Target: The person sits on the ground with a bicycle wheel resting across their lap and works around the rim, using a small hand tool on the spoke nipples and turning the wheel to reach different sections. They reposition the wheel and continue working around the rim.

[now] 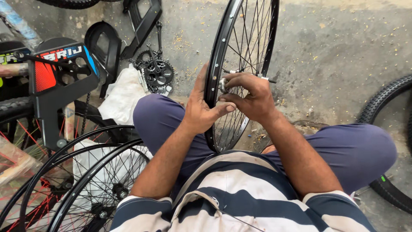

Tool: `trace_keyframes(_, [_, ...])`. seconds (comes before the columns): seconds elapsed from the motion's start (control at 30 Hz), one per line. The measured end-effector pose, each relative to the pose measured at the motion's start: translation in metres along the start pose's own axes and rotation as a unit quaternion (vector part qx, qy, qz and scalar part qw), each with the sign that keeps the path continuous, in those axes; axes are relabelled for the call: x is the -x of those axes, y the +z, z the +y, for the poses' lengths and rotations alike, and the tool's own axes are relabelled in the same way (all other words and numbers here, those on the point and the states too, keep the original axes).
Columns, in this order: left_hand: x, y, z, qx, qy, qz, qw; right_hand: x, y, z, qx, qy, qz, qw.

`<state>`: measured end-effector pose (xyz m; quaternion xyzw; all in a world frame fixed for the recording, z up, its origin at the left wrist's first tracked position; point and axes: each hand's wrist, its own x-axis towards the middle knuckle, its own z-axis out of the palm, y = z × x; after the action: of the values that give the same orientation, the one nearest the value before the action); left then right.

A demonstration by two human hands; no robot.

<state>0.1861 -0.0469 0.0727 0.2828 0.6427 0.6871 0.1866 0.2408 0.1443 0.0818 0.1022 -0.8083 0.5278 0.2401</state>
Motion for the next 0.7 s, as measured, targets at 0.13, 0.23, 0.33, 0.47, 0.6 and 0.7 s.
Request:
trace_keyframes(0.13, [0.002, 0.0, -0.002, 0.02, -0.03, 0.0, 0.999, 0.003, -0.001, 0.01, -0.024, -0.011, -0.024, 0.999])
trace_keyframes(0.23, [0.002, 0.0, -0.002, -0.044, 0.024, -0.003, 0.999, 0.007, 0.002, 0.023, -0.073, 0.058, -0.055, 0.994])
trace_keyframes(0.33, [0.0, 0.003, -0.001, -0.024, 0.054, -0.012, 0.998, 0.009, 0.008, 0.037, -0.2, 0.124, -0.068, 0.97])
trace_keyframes(0.47, [-0.001, 0.007, 0.003, 0.002, 0.012, -0.01, 1.0, 0.009, 0.01, 0.049, -0.39, 0.196, -0.082, 0.896])
trace_keyframes(0.6, [-0.001, 0.009, 0.005, 0.011, 0.015, -0.025, 1.0, 0.007, 0.008, 0.046, -0.402, 0.099, -0.13, 0.901])
trace_keyframes(0.7, [-0.002, 0.009, 0.003, 0.015, 0.033, -0.027, 0.999, 0.005, 0.016, 0.033, -0.208, -0.029, -0.036, 0.977])
